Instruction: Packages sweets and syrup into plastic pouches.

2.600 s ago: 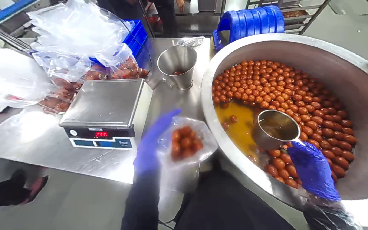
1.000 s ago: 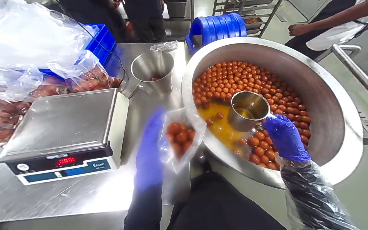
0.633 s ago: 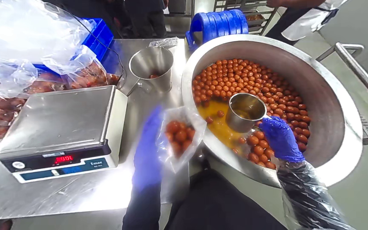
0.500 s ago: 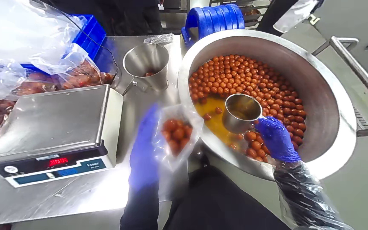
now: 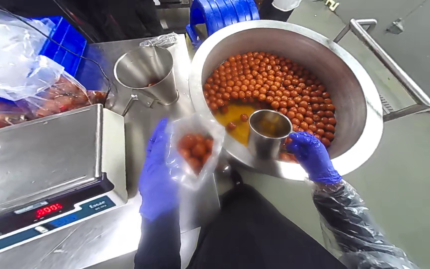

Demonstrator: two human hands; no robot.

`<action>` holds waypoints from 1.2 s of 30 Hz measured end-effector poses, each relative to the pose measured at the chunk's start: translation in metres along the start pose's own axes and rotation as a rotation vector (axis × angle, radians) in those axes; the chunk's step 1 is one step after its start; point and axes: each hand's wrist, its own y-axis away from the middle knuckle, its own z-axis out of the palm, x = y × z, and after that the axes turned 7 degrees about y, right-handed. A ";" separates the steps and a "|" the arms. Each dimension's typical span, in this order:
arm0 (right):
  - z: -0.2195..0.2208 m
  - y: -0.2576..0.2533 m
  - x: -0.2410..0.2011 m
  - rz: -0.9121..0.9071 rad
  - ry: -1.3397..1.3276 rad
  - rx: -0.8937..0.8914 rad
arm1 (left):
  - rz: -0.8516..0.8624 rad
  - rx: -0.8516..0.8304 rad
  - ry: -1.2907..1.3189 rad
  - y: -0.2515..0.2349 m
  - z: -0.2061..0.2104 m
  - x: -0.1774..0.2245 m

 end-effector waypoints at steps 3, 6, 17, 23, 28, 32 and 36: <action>0.000 0.010 -0.004 0.013 -0.003 -0.009 | 0.004 -0.014 0.016 -0.002 -0.002 0.000; 0.002 0.021 -0.006 0.012 -0.008 -0.010 | -0.015 -0.016 0.015 -0.002 -0.003 0.001; 0.008 0.039 0.031 0.046 -0.359 -0.009 | -0.058 -0.075 0.196 -0.003 -0.008 0.002; 0.020 0.034 0.008 -0.133 -0.195 -0.096 | -0.055 -0.101 0.230 -0.004 -0.012 0.001; 0.031 0.026 -0.042 -0.267 0.014 -0.152 | -0.044 -0.080 0.224 -0.005 -0.012 0.001; 0.048 0.023 -0.082 -0.304 0.200 -0.186 | -0.029 -0.051 0.179 -0.007 -0.009 0.001; 0.074 0.029 -0.108 -0.368 0.369 -0.203 | -0.057 0.009 0.184 -0.007 -0.002 0.005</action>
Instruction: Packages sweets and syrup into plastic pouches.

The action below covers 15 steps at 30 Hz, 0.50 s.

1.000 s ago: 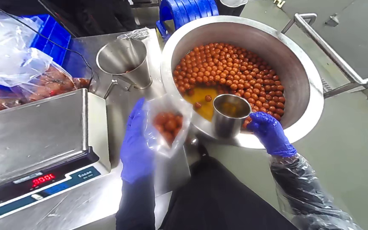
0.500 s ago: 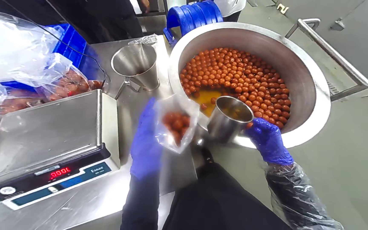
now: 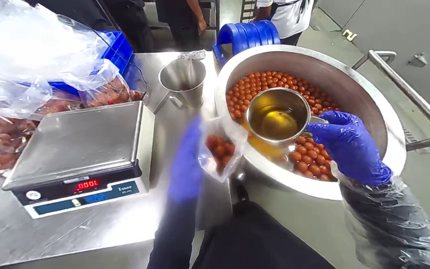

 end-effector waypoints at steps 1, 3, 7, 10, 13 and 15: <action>0.005 0.000 -0.009 0.000 0.042 -0.007 | -0.013 0.002 0.031 0.001 0.000 0.000; 0.012 -0.001 -0.021 0.001 0.085 -0.022 | -0.055 -0.001 0.078 0.002 -0.001 0.000; 0.021 -0.005 -0.032 -0.034 0.260 -0.097 | -0.075 0.028 0.099 0.004 0.002 0.001; 0.028 -0.004 -0.036 -0.072 0.359 -0.161 | -0.074 0.039 0.068 0.004 0.002 0.002; 0.032 -0.008 -0.036 -0.036 0.422 -0.256 | -0.060 0.037 0.056 0.004 0.001 0.001; 0.036 -0.009 -0.041 -0.064 0.498 -0.288 | -0.060 0.037 0.052 0.005 0.002 0.002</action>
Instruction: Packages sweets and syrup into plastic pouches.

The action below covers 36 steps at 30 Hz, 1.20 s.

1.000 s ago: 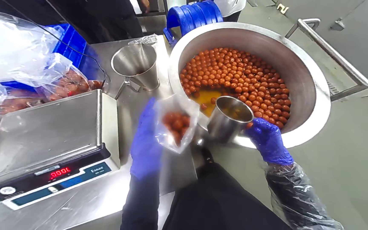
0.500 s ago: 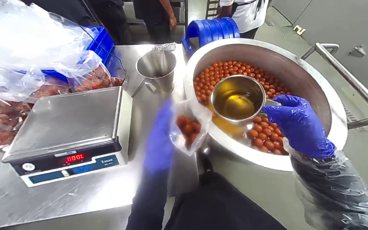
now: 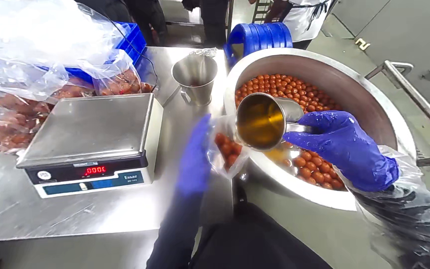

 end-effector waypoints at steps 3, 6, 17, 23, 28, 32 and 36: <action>0.003 0.001 0.002 -0.150 0.125 0.036 | -0.011 0.007 0.012 0.000 0.000 0.000; 0.005 0.001 0.006 -0.261 0.175 0.057 | -0.020 0.010 0.023 -0.001 0.000 -0.001; 0.009 -0.006 0.009 -0.457 0.301 0.085 | -0.018 0.024 0.007 0.001 0.003 0.001; 0.006 -0.005 -0.001 -0.493 0.429 0.063 | -0.028 0.042 0.034 -0.001 0.004 0.000; 0.011 -0.007 0.007 -0.680 0.453 0.195 | -0.026 0.032 0.051 -0.001 0.004 0.000; 0.013 -0.006 0.003 -0.777 0.571 0.258 | -0.031 0.037 0.055 -0.003 0.004 -0.001; 0.014 -0.008 0.001 -0.915 0.636 0.285 | -0.041 0.032 0.100 -0.004 0.004 -0.002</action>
